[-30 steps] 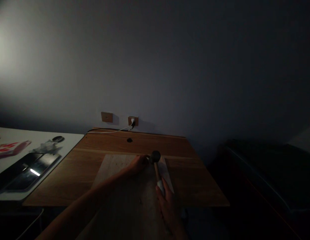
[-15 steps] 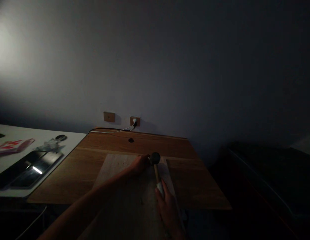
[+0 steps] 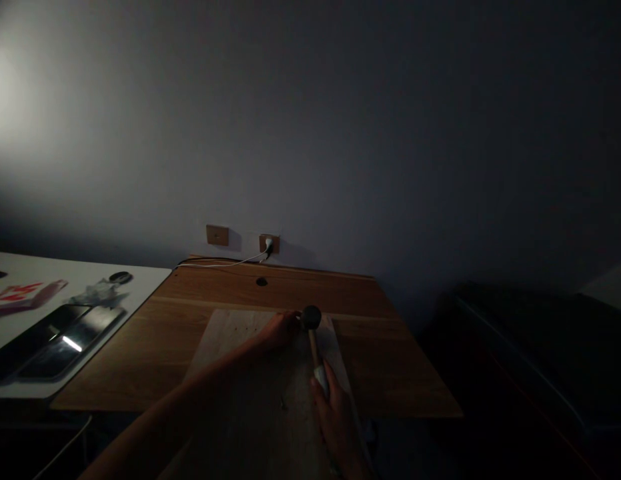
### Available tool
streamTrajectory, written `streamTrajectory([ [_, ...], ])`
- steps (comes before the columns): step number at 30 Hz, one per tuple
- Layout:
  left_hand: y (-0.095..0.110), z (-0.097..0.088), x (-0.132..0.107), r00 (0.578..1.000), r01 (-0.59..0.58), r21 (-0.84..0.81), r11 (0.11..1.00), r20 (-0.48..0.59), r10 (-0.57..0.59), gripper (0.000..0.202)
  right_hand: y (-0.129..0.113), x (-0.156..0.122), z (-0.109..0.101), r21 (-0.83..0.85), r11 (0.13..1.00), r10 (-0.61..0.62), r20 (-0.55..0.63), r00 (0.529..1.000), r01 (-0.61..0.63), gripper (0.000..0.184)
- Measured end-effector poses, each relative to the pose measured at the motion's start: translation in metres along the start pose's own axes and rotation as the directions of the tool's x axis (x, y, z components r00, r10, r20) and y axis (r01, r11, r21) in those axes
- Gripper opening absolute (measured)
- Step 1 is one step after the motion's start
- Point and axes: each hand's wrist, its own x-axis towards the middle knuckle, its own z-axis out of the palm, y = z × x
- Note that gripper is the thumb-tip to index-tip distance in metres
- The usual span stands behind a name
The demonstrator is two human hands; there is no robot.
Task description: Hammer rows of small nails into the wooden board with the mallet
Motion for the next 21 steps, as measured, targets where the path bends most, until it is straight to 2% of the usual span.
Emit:
streamTrajectory([
  [4, 0.006, -0.002, 0.001, 1.000, 0.023, 0.040, 0.999, -0.015, -0.022, 0.040, 0.003, 0.001, 0.001, -0.004, 1.000, 0.005, 0.034, 0.999, -0.005, 0.069],
  [8, 0.012, -0.006, 0.000, 0.999, 0.042, -0.023, 0.999, 0.000, -0.042, 0.043, 0.005, 0.002, 0.003, -0.064, 0.998, 0.030, 0.037, 0.999, -0.028, 0.076],
  [15, 0.007, -0.002, 0.001, 0.999, 0.053, -0.044, 0.998, -0.003, -0.054, 0.043, 0.011, 0.003, 0.004, -0.062, 0.998, -0.016, 0.046, 0.999, 0.019, 0.074],
  [18, 0.011, -0.013, -0.001, 0.999, 0.014, -0.001, 1.000, 0.044, -0.014, 0.047, 0.013, 0.005, 0.003, -0.064, 0.997, -0.043, 0.033, 0.999, 0.045, 0.069],
  [21, 0.020, -0.039, -0.013, 0.985, -0.059, 0.143, 0.988, 0.172, 0.034, 0.055, 0.014, 0.002, 0.002, -0.067, 0.996, -0.049, 0.022, 0.999, 0.050, 0.065],
])
